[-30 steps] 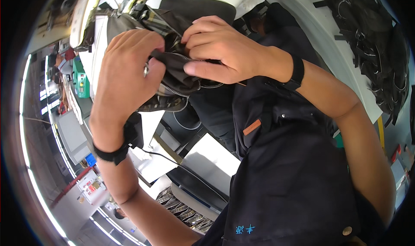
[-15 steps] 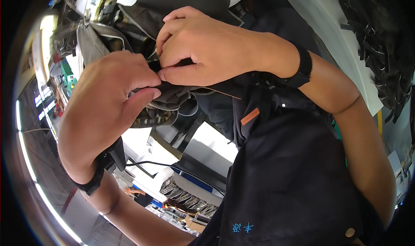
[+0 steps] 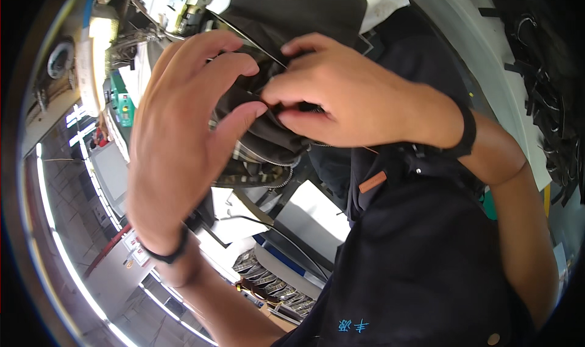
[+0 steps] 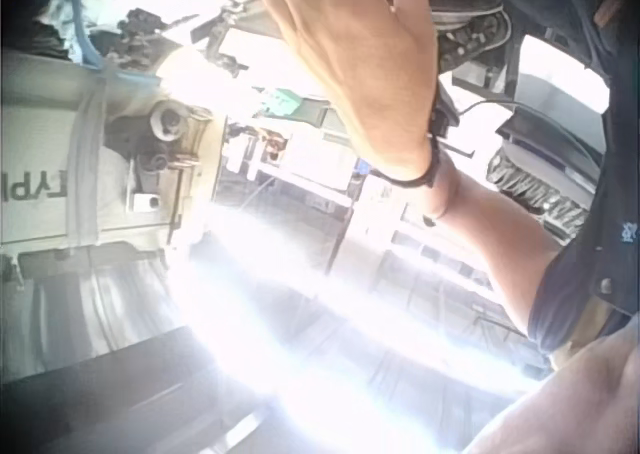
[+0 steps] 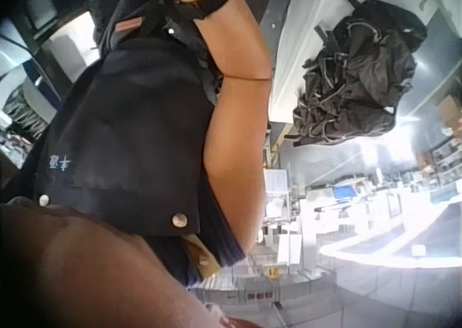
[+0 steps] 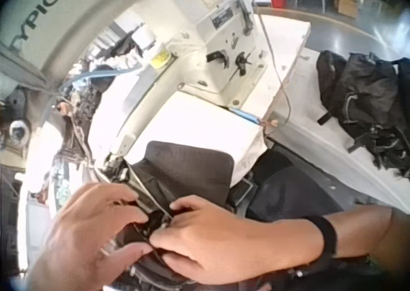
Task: The recorder is sewing components of a brown bag using an industrial sewing machine.
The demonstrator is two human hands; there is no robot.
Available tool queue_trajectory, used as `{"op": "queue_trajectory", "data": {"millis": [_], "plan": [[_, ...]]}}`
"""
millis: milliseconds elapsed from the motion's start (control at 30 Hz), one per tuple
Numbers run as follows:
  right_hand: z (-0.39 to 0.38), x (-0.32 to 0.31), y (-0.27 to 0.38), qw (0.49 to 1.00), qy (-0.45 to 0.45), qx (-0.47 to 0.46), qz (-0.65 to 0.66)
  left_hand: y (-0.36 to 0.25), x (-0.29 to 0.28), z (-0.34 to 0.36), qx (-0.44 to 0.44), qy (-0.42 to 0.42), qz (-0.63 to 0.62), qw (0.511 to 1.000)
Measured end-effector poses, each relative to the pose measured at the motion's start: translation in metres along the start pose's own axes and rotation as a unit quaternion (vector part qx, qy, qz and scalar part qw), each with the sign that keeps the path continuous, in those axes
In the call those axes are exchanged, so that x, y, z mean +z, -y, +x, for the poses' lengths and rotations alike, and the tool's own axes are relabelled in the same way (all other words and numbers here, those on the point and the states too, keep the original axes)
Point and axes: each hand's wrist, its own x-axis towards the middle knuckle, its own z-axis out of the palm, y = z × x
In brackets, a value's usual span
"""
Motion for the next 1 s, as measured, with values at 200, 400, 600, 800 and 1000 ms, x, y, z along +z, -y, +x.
{"op": "queue_trajectory", "data": {"millis": [200,400,600,800,1000], "plan": [[-0.014,0.019,0.013,0.993,-0.117,-0.016,-0.009,-0.055,0.060,-0.009,-0.319,-0.289,-0.132,0.893],[-0.026,0.015,0.023,0.980,-0.201,-0.006,-0.014,-0.059,0.097,-0.007,-0.442,-0.358,-0.170,0.805],[-0.031,0.008,0.017,0.984,-0.101,0.113,0.098,-0.054,0.108,-0.003,-0.348,-0.373,-0.028,0.860],[0.041,-0.025,-0.018,0.971,-0.094,0.141,0.168,-0.051,0.115,0.013,-0.385,-0.364,-0.060,0.846],[0.094,-0.011,-0.043,0.973,-0.028,0.166,0.157,-0.058,0.108,0.004,-0.412,-0.317,-0.135,0.843]]}}
